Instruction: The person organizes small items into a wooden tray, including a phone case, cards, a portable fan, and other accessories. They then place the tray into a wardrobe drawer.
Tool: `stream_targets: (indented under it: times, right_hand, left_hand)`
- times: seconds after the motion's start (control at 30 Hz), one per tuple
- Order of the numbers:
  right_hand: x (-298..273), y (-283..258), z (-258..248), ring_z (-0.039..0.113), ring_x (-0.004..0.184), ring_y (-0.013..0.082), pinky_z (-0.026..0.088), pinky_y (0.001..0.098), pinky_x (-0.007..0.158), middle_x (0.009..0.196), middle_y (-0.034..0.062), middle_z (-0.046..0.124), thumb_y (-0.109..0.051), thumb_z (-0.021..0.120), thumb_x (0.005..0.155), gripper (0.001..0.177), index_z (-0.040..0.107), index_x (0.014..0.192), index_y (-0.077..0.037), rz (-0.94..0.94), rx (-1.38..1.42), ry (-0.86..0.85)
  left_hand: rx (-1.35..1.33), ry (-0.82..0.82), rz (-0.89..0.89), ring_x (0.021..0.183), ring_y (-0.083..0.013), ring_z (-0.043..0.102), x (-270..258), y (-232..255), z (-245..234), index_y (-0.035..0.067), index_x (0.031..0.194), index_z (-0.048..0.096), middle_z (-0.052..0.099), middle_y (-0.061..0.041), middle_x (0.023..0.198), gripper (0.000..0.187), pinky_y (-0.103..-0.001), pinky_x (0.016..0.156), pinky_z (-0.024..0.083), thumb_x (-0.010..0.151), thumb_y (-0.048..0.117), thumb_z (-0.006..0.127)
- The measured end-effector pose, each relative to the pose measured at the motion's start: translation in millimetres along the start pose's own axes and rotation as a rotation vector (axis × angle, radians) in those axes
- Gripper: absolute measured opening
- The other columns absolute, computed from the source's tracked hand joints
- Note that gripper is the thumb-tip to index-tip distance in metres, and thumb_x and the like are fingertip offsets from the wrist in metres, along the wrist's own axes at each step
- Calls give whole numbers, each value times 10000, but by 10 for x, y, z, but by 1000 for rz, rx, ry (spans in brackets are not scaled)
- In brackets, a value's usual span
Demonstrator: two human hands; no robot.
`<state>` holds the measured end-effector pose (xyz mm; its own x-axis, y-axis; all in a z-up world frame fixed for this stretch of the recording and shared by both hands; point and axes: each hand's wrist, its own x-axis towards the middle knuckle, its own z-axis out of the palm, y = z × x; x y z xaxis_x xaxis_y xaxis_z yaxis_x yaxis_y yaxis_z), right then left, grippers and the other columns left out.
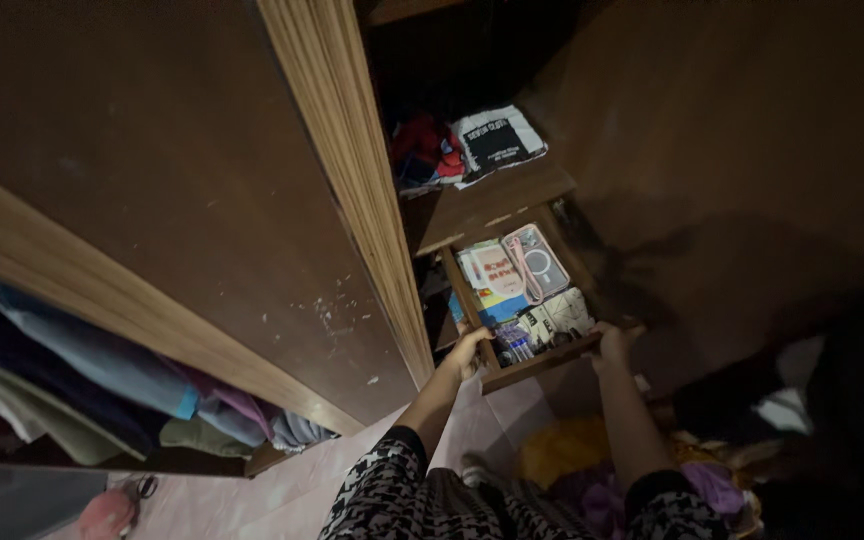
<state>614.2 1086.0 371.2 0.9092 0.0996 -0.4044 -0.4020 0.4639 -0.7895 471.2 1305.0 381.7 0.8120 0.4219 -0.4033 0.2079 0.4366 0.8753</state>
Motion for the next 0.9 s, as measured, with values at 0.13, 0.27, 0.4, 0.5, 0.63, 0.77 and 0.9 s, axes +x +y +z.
stream_targets:
  times: [0.13, 0.27, 0.4, 0.5, 0.63, 0.77, 0.9]
  right_hand:
    - [271, -6, 130, 513, 679, 192, 417, 363, 380, 928, 73, 451, 84, 482, 658, 657, 262, 1212, -191, -11, -24, 6]
    - [345, -154, 192, 504, 660, 229, 399, 340, 393, 905, 114, 473, 95, 459, 659, 679, 240, 1245, -169, -28, -5, -77]
    - [316, -192, 149, 510, 675, 215, 428, 329, 415, 896, 109, 478, 105, 439, 653, 707, 217, 1255, -191, 10, -18, -64]
    - [460, -56, 112, 519, 698, 199, 461, 324, 480, 913, 85, 473, 119, 443, 638, 695, 248, 1246, -157, -21, 7, -80]
    - [783, 196, -14, 519, 679, 186, 459, 307, 518, 833, 55, 484, 79, 458, 650, 469, 361, 1059, -128, 19, 89, -116]
    - [1020, 422, -88, 522, 644, 191, 457, 290, 529, 719, 53, 501, 12, 481, 704, 113, 474, 783, -69, 185, 146, -170]
    - [1144, 484, 18, 508, 586, 189, 422, 303, 463, 661, 48, 493, -50, 498, 753, 84, 508, 672, -71, 218, 100, -241]
  left_hand:
    - [17, 48, -49, 687, -226, 503, 51, 57, 14, 271, 1303, 155, 474, -115, 994, 843, -333, 462, 394, 612, 180, 629]
    - [-1, 53, -35, 662, -245, 498, 34, 107, 161, 285, 1307, 140, 475, -150, 943, 859, -333, 422, 354, 607, 180, 627]
    - [-6, 59, 8, 683, -229, 524, -41, 153, 211, 303, 1325, 107, 491, -137, 973, 878, -323, 431, 374, 628, 169, 624]
    - [5, 72, 26, 662, -234, 511, -68, 121, 238, 303, 1338, 70, 484, -148, 972, 905, -317, 417, 354, 632, 167, 620]
    - [34, 92, 2, 616, -217, 447, -58, 178, 243, 319, 1361, 48, 482, -166, 1002, 940, -296, 419, 353, 625, 180, 615]
    - [33, 114, -3, 655, -222, 520, -34, 233, 191, 317, 1347, 35, 466, -163, 1042, 947, -333, 443, 384, 615, 161, 616]
    - [52, 144, 24, 745, -239, 466, 83, 301, 128, 289, 1376, 113, 420, -161, 1041, 922, -353, 505, 406, 619, 193, 632]
